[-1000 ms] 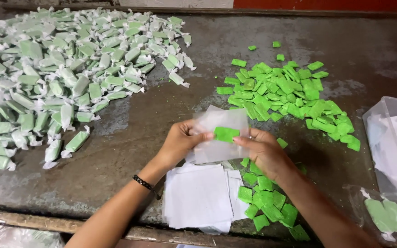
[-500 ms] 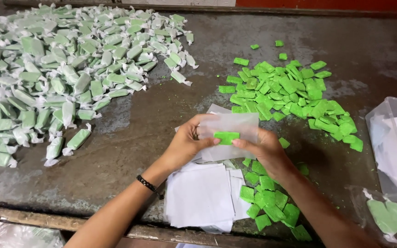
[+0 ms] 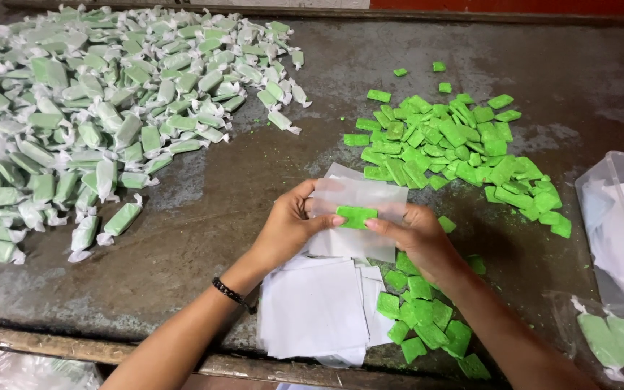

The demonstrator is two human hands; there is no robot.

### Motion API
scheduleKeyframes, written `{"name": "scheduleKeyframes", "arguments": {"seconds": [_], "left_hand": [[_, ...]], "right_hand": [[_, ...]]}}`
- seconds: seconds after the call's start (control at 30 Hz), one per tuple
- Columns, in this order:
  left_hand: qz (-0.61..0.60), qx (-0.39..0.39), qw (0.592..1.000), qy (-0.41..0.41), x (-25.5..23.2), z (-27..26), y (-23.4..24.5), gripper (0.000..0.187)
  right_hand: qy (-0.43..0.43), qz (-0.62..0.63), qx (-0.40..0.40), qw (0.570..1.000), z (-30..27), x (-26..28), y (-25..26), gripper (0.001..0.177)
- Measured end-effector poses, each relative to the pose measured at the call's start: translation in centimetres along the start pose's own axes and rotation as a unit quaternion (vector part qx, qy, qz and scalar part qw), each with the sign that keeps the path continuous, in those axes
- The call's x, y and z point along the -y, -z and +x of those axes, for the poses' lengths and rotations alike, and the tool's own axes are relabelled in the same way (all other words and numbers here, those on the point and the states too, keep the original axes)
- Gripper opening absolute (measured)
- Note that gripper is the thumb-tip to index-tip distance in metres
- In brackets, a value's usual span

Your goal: Wrapping small green food items individually in white paper sheets on a production workbench.

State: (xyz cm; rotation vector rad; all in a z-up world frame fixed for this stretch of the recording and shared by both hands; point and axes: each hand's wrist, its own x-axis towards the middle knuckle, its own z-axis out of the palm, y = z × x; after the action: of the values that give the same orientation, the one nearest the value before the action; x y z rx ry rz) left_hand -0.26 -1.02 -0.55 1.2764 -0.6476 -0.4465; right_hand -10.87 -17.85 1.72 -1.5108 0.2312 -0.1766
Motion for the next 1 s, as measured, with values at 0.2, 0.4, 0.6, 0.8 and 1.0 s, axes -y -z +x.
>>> {"name": "scheduleKeyframes", "arguments": {"seconds": [0.2, 0.4, 0.6, 0.8, 1.0], "left_hand": [[0.251, -0.070, 0.957, -0.128, -3.5, -1.8, -0.2, 0.046], [0.284, 0.054, 0.925, -0.245, 0.3, -0.6, -0.5, 0.019], [-0.016, -0.100, 0.991, -0.089, -0.4, -0.3, 0.0, 0.014], [-0.002, -0.091, 0.995, -0.049, -1.0, -0.9, -1.1, 0.017], [0.074, -0.035, 0.995, -0.058, 0.3, -0.9, -1.3, 0.012]], "right_hand": [[0.022, 0.027, -0.024, 0.999, 0.6, -1.1, 1.9, 0.027], [0.025, 0.042, 0.010, 0.999, 0.0, -0.7, 0.2, 0.026], [0.044, 0.116, -0.047, 0.991, 2.7, -3.4, 3.8, 0.027], [0.038, 0.064, 0.123, 0.990, 0.8, -0.5, 0.1, 0.086], [0.103, 0.038, 0.019, 0.994, 0.5, 0.0, 1.4, 0.072]]}}
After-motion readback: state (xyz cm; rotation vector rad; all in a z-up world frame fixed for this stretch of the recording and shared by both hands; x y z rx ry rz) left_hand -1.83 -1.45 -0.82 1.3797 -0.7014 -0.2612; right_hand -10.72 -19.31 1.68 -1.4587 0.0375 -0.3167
